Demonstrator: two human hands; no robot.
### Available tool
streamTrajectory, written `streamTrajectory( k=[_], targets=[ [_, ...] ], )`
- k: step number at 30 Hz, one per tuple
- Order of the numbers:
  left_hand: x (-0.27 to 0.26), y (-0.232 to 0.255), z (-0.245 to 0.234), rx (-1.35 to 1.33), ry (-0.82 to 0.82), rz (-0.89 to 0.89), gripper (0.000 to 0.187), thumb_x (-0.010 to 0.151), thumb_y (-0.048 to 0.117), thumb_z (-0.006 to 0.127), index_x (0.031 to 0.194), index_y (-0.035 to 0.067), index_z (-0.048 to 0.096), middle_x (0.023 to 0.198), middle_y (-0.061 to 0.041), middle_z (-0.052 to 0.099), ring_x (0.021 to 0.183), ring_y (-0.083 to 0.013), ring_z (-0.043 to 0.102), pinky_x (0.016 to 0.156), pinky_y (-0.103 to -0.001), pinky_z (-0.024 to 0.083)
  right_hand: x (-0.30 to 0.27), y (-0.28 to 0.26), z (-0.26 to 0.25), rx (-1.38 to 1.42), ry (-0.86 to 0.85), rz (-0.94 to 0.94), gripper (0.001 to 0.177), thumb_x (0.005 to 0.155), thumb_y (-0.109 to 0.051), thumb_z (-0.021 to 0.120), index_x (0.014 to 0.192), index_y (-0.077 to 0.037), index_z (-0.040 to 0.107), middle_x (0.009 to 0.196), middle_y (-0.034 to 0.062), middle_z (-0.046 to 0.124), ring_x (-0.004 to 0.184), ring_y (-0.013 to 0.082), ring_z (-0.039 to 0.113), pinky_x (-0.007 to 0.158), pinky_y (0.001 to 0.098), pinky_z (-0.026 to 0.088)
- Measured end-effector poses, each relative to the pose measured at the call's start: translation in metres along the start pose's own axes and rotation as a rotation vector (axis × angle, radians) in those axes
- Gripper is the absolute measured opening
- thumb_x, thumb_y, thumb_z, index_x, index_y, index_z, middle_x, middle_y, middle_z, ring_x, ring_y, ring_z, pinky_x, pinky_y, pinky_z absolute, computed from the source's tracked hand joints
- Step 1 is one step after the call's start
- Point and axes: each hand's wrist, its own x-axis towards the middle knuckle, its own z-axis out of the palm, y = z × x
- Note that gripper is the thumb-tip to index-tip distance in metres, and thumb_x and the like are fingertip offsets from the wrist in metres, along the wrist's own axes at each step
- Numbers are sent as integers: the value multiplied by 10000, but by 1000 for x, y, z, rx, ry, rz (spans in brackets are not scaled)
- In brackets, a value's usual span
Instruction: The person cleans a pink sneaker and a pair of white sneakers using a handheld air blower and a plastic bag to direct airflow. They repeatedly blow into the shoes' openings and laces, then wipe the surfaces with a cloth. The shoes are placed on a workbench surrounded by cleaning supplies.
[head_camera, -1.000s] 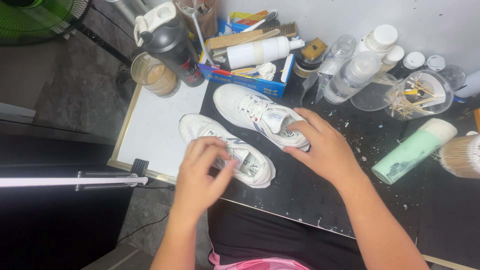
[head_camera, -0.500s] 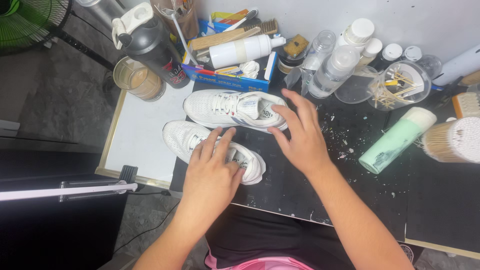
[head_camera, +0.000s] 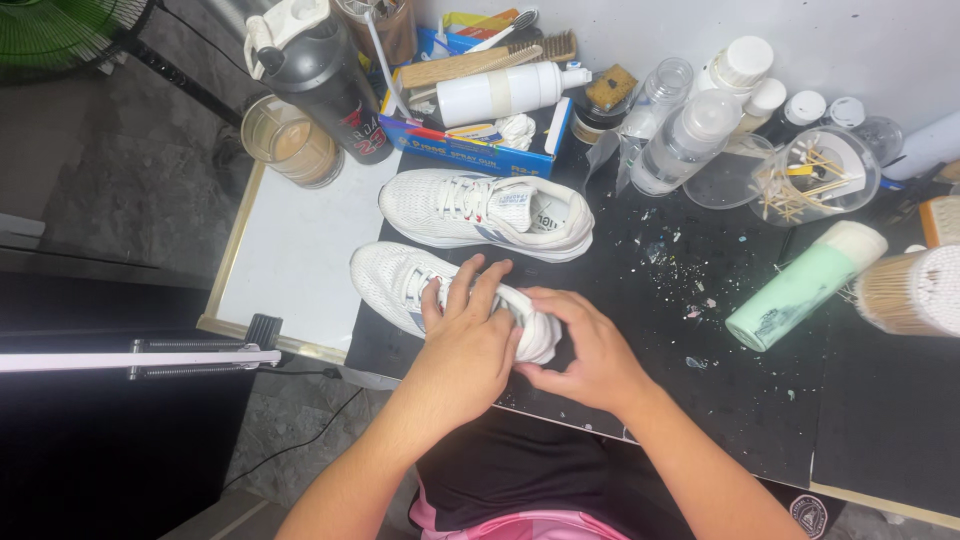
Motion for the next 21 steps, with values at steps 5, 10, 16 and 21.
streamTrajectory(
  k=[5,10,16,21],
  targets=[
    [-4,-10,7,-635,233,-72,294,1087,208,481,929,11,633,1480,-173,570,1412,-330,477,1169,-489,391,-21,13,-34,-28,-24,37,785,643,-114,891,1338,-107,526,1350,168,636,1226,339,654,1030,415,537],
    [3,-56,6,-1425,199,-424,383,1097,326,417,1050,47,675,1086,-105,741,957,-242,691,899,-398,521,-41,20,-71,43,-17,115,718,640,-52,851,1277,-123,528,1378,146,635,1246,313,658,1027,395,529],
    [15,-75,-7,-799,281,-663,358,1082,335,498,1065,17,661,968,-136,737,867,-220,722,823,-398,560,-37,-3,-102,39,-108,269,651,682,-24,794,1269,-105,526,1412,126,621,1282,302,621,1037,393,498],
    [8,-28,-15,-69,545,-198,223,912,35,615,1124,14,680,1175,-153,666,1097,-340,644,939,-439,509,-18,-31,-111,-95,-112,343,491,787,-99,734,1254,-94,583,1382,126,652,1261,298,634,1018,399,492]
  ],
)
